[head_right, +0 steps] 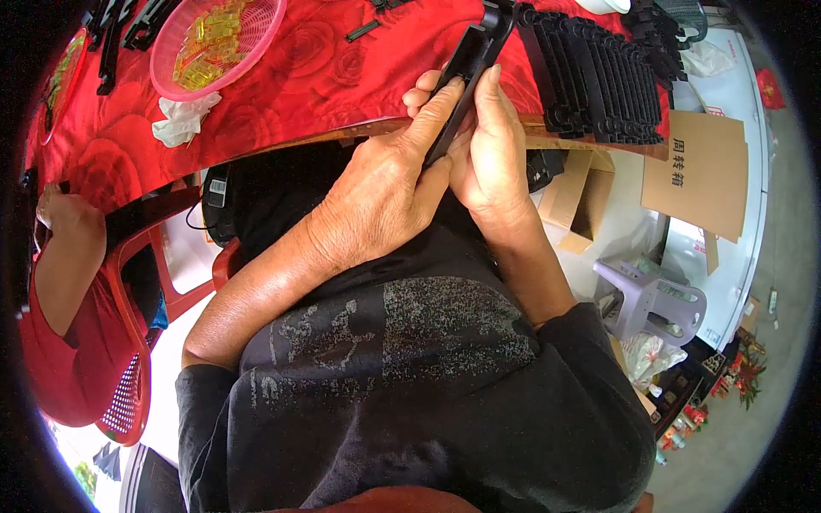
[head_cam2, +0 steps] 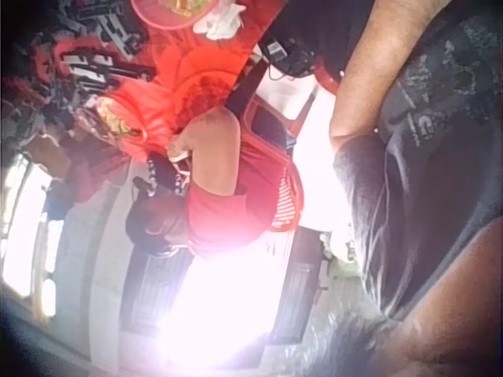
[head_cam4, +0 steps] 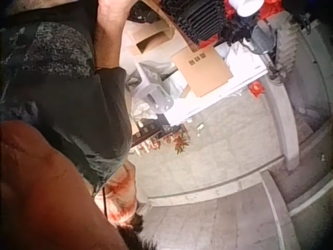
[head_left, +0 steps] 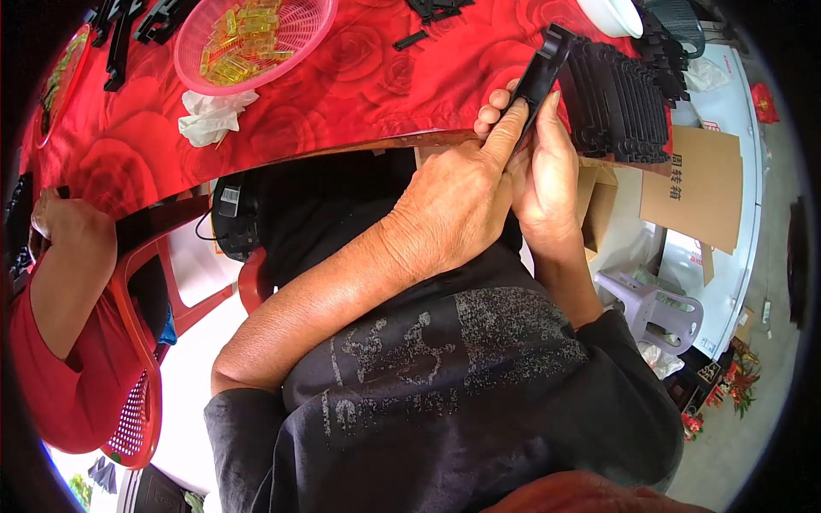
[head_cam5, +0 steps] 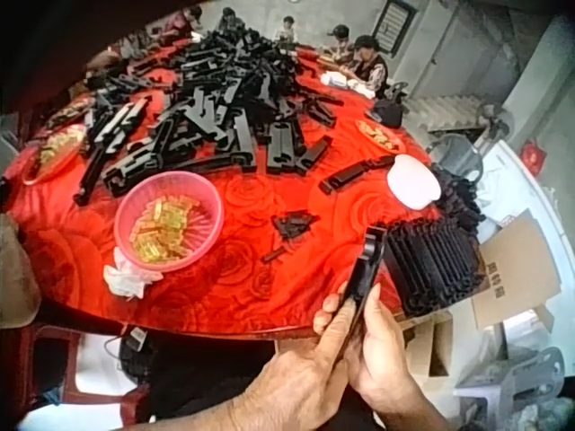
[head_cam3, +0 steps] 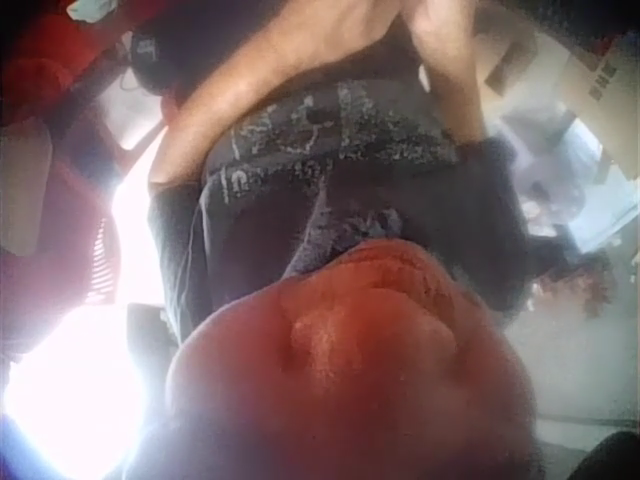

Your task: The person picks a level vial from a basket and inserts it into a black plastic housing, pressing it firmly into place by hand.

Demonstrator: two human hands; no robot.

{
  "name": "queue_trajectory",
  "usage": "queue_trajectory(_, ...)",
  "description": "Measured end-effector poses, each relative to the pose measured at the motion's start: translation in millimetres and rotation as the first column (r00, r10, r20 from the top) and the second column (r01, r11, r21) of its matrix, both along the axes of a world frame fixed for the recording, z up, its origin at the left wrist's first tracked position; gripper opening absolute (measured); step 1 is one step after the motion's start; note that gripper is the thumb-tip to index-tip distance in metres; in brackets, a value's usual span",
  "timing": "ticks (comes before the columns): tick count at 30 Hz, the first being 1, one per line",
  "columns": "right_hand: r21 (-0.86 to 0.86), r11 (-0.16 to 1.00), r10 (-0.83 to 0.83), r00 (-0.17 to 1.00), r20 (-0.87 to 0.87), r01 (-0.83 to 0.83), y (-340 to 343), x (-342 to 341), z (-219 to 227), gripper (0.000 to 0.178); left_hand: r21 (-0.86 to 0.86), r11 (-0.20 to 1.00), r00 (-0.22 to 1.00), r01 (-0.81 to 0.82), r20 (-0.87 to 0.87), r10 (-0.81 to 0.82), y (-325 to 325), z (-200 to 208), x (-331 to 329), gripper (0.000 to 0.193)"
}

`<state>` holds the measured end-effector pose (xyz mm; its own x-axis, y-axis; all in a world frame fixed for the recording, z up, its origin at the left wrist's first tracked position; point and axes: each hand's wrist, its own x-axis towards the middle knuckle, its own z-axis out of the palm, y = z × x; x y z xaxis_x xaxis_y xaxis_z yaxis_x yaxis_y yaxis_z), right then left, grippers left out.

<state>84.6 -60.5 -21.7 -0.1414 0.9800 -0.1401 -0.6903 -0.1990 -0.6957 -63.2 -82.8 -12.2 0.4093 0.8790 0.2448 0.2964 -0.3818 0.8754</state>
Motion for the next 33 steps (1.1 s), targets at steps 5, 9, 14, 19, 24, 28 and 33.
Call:
queue_trajectory(5, -0.003, 1.000, -0.007, 0.997, -0.078, 0.007, 6.6, 3.5, 3.5, 0.049, 0.011, 0.999, 0.999, -0.050, -0.002, 0.050, -8.3, 4.1, 2.7, 0.058)
queue_trajectory(9, -0.040, 0.999, -0.037, 0.994, -0.105, 0.033, 8.6, 6.0, 6.0, 0.049, 0.023, 0.999, 0.999, -0.045, -0.017, 0.045, -12.9, 2.5, 2.5, 0.056)
queue_trajectory(14, -0.011, 1.000, -0.026, 0.994, -0.109, 0.025, 6.4, 2.1, 7.8, 0.048, 0.070, 0.996, 0.998, -0.064, -0.014, 0.065, -15.5, 0.4, 0.7, 0.055)
queue_trajectory(19, -0.008, 1.000, -0.016, 0.995, -0.103, 0.016, 3.5, -1.0, 3.2, 0.047, 0.034, 0.999, 0.998, -0.032, -0.053, 0.033, -17.1, 4.2, -4.2, 0.055)
queue_trajectory(24, -0.029, 0.999, -0.032, 0.996, -0.084, 0.030, 1.9, -2.6, 4.8, 0.047, 0.084, 0.996, 0.993, -0.034, -0.108, 0.043, -17.9, 2.5, -3.4, 0.057)
queue_trajectory(28, -0.021, 0.999, -0.029, 0.997, -0.066, 0.028, 2.6, 2.6, 2.3, 0.047, 0.134, 0.990, 0.991, -0.042, -0.120, 0.058, -16.9, -2.4, 1.4, 0.059)
queue_trajectory(33, -0.012, 1.000, -0.016, 0.998, -0.054, 0.015, 4.5, 7.2, 4.3, 0.048, 0.045, 0.999, 0.996, -0.009, -0.083, 0.013, -23.2, 6.9, -1.0, 0.059)
